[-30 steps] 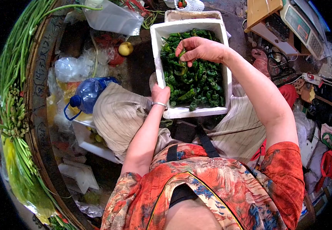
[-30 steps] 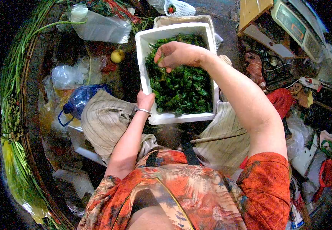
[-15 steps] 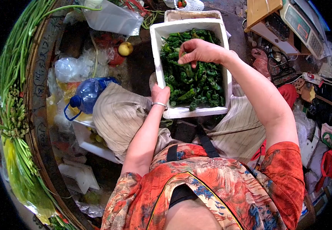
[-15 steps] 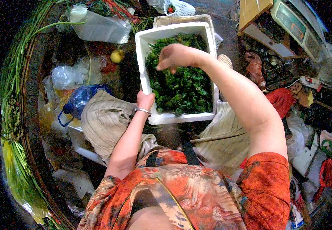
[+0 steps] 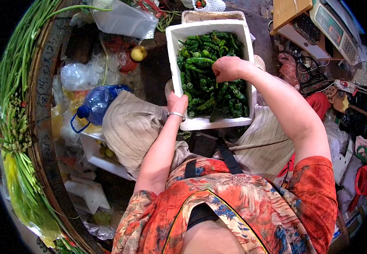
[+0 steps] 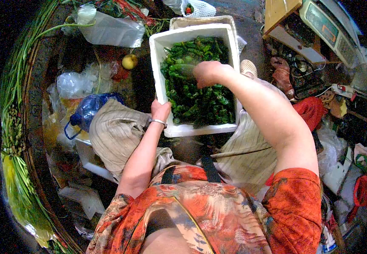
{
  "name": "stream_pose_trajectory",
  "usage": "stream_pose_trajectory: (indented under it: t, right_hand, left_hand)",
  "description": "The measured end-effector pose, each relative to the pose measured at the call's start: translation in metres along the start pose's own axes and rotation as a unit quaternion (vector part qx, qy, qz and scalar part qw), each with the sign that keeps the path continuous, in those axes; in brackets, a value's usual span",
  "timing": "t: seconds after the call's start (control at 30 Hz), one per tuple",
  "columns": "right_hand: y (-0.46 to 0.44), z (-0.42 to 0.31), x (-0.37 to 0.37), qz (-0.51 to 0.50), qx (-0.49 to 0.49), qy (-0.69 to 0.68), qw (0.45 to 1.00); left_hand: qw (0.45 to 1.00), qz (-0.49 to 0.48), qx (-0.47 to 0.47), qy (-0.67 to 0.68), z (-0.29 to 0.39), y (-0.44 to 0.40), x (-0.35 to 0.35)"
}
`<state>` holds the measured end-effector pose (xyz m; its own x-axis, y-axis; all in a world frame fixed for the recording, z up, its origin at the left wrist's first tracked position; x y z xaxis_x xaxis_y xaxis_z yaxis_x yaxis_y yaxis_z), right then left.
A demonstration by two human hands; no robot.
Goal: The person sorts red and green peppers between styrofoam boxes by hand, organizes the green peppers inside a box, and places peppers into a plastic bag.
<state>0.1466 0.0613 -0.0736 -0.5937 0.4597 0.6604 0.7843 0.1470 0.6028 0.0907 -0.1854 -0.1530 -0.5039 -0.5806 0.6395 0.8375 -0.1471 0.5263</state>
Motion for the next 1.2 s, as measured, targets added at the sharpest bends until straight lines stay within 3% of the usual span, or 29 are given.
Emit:
stream_pose_trajectory:
  t: [0.1, 0.17, 0.23, 0.3, 0.33, 0.4, 0.67, 1.1, 1.2]
  right_hand:
    - [-0.007, 0.001, 0.001, -0.060, -0.012, -0.022, 0.998]
    - [-0.001, -0.005, 0.009, -0.034, 0.079, -0.222, 0.971]
    - [0.008, -0.010, 0.013, -0.010, 0.088, -0.215, 0.972]
    - [0.014, -0.008, 0.014, 0.074, 0.082, -0.008, 0.994]
    - [0.013, -0.006, 0.011, 0.074, 0.082, -0.009, 0.994]
    - [0.006, 0.000, -0.002, 0.017, -0.007, 0.095, 0.995]
    - [-0.009, 0.000, -0.022, 0.005, 0.027, 0.083, 0.996]
    - [0.000, 0.004, -0.017, 0.064, -0.012, 0.109, 0.992]
    - [-0.003, 0.004, -0.022, 0.009, 0.000, 0.088, 0.996]
  left_hand:
    - [1.000, -0.001, -0.006, 0.006, 0.001, 0.001, 0.001]
    - [1.000, -0.004, -0.009, 0.011, 0.003, 0.002, 0.002]
    - [1.000, -0.007, -0.012, 0.019, 0.006, 0.005, 0.004]
    - [1.000, -0.006, -0.013, 0.017, 0.005, 0.004, 0.003]
    - [1.000, -0.005, -0.014, 0.014, 0.004, 0.003, 0.003]
    - [1.000, -0.001, -0.017, 0.011, -0.001, -0.001, 0.000]
    - [1.000, -0.002, -0.012, 0.014, -0.006, -0.004, -0.003]
    - [1.000, -0.007, -0.016, 0.024, 0.004, 0.004, 0.003]
    - [1.000, -0.007, -0.019, 0.023, 0.004, 0.003, 0.002]
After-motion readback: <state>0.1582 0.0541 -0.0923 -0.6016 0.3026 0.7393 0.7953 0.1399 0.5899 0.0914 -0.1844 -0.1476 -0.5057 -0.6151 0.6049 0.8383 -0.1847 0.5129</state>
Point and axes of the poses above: each hand's wrist, its own y-axis away from the middle knuckle, its own x-axis out of the back of the hand, z = x × y, the point moved 2 cm from there along -y, towards the middle knuckle, and after that the axes turned 6 degrees about x, right-handed, at the moved point
